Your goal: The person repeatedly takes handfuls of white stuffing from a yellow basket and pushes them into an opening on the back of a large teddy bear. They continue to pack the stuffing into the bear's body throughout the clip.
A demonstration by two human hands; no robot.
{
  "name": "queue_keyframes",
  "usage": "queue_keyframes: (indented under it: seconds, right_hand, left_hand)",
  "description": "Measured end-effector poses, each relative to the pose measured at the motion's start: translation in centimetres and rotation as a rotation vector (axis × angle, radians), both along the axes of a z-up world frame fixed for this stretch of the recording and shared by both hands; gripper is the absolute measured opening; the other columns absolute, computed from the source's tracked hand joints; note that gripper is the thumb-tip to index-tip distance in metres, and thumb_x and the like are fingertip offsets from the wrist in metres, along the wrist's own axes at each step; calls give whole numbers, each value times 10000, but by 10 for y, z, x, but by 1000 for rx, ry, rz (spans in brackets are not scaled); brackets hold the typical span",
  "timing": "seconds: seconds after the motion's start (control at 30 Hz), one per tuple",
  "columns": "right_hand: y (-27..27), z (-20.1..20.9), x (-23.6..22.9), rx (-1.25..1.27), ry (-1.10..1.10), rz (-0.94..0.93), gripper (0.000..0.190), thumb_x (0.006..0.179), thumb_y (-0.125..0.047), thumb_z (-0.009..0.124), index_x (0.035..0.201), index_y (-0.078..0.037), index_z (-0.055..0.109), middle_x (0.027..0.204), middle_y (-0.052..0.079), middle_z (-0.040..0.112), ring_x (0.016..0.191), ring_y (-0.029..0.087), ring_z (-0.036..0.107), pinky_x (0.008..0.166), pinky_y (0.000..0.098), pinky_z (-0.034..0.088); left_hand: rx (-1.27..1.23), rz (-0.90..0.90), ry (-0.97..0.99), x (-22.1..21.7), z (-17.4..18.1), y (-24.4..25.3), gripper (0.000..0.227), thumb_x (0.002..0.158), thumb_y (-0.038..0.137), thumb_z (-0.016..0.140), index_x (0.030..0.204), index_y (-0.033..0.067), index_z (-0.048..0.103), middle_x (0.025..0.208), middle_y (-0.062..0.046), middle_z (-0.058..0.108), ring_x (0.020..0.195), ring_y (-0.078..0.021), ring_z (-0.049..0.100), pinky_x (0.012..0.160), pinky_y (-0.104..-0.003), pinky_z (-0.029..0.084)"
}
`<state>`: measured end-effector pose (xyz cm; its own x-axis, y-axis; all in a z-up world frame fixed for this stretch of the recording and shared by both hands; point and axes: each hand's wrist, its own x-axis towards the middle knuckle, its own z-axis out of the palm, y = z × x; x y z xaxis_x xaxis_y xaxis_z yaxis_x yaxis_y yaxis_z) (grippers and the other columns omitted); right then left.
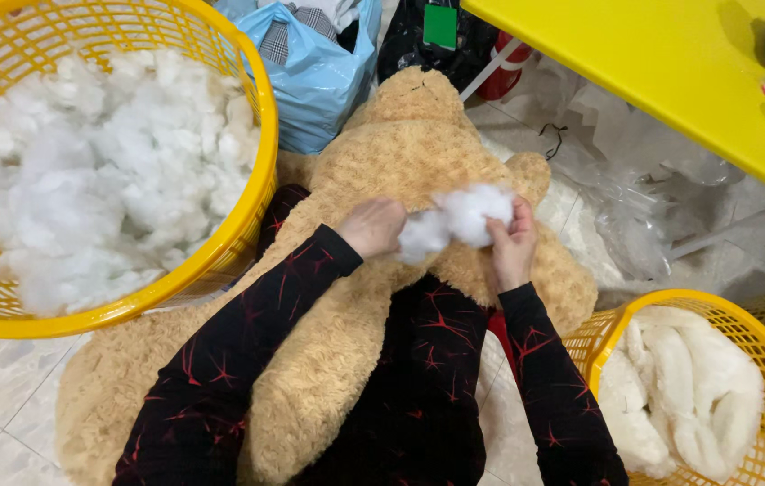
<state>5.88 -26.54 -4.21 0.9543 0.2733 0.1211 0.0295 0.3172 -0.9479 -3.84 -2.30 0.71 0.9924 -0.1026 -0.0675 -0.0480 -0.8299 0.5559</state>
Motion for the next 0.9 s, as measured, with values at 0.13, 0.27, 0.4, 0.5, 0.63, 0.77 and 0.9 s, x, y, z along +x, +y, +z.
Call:
queue_keyframes:
  seconds: [0.13,0.27,0.4,0.5,0.63,0.77,0.9]
  right_hand:
    - [6,-20,-6,-94,-55,119,432,843,133,572,1238,-41,589,1204,22,681,1112,135,653,986,303,525]
    - [0,-32,1,-214,-190,114,317,911,137,616,1196,-1,632,1112,52,684,1005,126,648,905,281,537]
    - [-9,-26,8,-43,-59,-37,182,973,79,609,1134,-2,636,1058,71,707,899,138,675,786,294,577]
    - [-19,-3,15,49,-58,-147,145,1009,38,581,1137,3,640,1070,76,709,892,141,675,775,295,583]
    - [-25,27,17,-237,-104,-42,287,905,59,570,1169,-1,668,1146,30,650,947,131,697,798,289,619]
    - [-3,23,-8,-362,-287,243,419,861,119,645,1260,9,585,1225,54,652,1095,131,648,919,270,543]
    - [11,20,-16,-416,-193,192,234,843,101,707,1030,-9,620,1046,36,679,895,134,660,764,250,578]
  left_hand:
    - [-309,46,-472,-4,30,-18,559,697,269,883,1061,-108,688,947,-249,722,824,-392,713,735,-483,554]
    - [-335,75,-160,4,9,-30,250,814,64,709,1050,17,778,916,-229,768,753,-328,760,745,-418,588]
    - [-36,-11,-367,6,-29,-11,126,846,16,707,953,-36,748,905,-238,732,810,-355,742,740,-441,599]
    - [257,41,-337,1,-33,2,63,868,-20,673,859,-48,730,936,-245,708,873,-358,739,755,-435,611]
    - [131,107,-273,-5,-3,3,187,752,42,725,896,-77,711,962,-269,676,837,-401,711,722,-482,587]
    - [-280,34,-590,-4,21,-15,729,681,238,862,1208,-204,619,1085,-328,653,875,-433,682,754,-536,564]
    - [-297,5,-274,5,19,-16,175,889,79,690,1030,-2,754,987,-157,751,868,-282,735,829,-425,597]
